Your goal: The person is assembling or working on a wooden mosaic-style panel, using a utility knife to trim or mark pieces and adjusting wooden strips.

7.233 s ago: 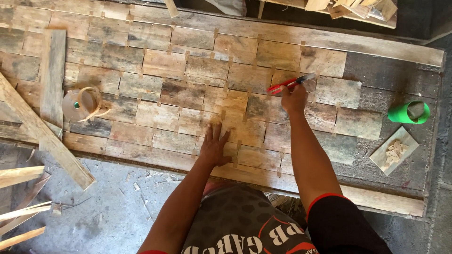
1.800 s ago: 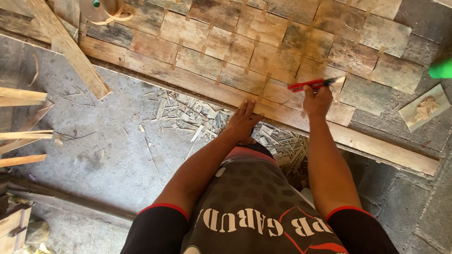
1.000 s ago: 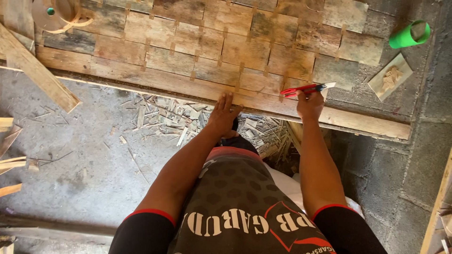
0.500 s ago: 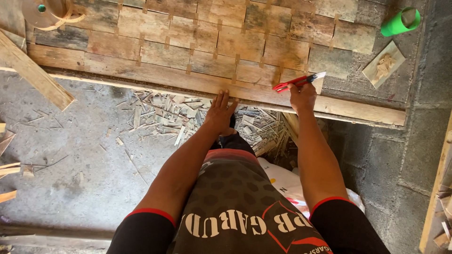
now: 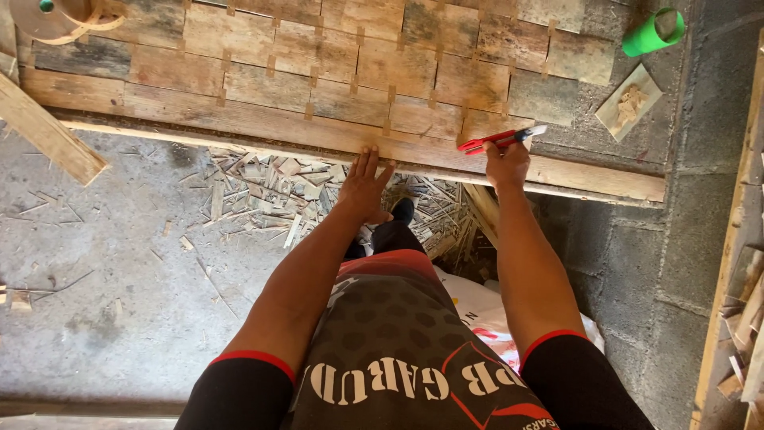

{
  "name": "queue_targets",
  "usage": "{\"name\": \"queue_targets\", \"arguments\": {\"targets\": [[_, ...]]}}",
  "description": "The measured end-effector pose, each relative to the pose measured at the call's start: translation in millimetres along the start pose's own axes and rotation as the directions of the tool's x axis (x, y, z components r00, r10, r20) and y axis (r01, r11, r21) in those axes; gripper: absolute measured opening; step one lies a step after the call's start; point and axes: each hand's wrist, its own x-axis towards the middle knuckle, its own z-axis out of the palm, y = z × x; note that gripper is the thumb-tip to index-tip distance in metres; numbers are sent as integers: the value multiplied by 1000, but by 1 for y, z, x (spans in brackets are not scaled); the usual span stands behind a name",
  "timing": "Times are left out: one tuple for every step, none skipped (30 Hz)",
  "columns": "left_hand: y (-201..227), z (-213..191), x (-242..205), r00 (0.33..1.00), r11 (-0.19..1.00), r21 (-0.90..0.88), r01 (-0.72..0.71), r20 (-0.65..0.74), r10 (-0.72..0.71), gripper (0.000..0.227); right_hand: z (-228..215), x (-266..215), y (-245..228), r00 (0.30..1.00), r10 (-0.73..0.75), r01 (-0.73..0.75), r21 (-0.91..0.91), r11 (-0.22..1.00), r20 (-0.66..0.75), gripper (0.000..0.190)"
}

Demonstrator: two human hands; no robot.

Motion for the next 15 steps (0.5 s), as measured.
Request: {"name": "queue_targets", "arguments": {"targets": [[-1, 3, 1, 1000, 1000, -1, 3, -2, -3, 133, 1, 1, -1, 1000, -4, 4, 0, 1000, 1, 25], [-2, 5, 2, 1000, 1000, -10, -8, -23, 8, 131, 2, 2, -3, 1000, -14, 14, 21, 1000, 12, 24], [-2, 8, 3, 999, 1000, -19, -19, -44, 18, 130, 4, 4, -4, 999, -24, 24, 42, 999, 22, 23], [-3, 8, 1, 999, 1000, -18, -16, -44, 15, 130, 4, 3, -7, 999, -26, 25, 44, 999, 24, 23], [-3, 8, 0, 998, 998, -53, -19, -65, 15, 129, 4, 3, -9, 999, -30, 29, 34, 999, 38, 25], [-2, 6, 2, 996, 996, -86, -24, -89, 16, 128, 3, 6, -12, 998, -35, 34, 25, 999, 47, 26], [-3, 9, 4, 996, 996, -85, -23, -92, 15, 128, 7, 7, -10, 998, -38, 37, 27, 999, 46, 26], [-3, 13, 7, 995, 995, -102, -22, -102, 12, 127, 9, 10, -8, 998, -57, 56, 20, 998, 35, 28], [-2, 16, 9, 994, 993, -120, -21, -113, 8, 125, 12, 13, -6, 997, -76, 75, 14, 997, 24, 29], [0, 19, 10, 994, 992, -125, -13, -112, -1, 125, 15, 12, -6, 996, -81, 80, 13, 997, 33, 29], [3, 21, 10, 988, 990, -139, -5, -156, -17, 123, 17, 11, -5, 994, -78, 77, 24, 997, 71, 28], [5, 20, 13, 979, 989, -145, -6, -203, -24, 121, 18, 11, -5, 993, -73, 70, 36, 997, 97, 27], [9, 18, 12, 978, 990, -144, -6, -206, -24, 121, 18, 13, -2, 993, -76, 72, 37, 997, 95, 27], [14, 15, 13, 981, 985, -167, 31, -185, -62, 120, 18, 18, 0, 987, -110, 107, 34, 994, 113, 25], [18, 13, 14, 981, 979, -190, 68, -163, -100, 119, 18, 22, 2, 981, -144, 142, 31, 989, 132, 24]]}}
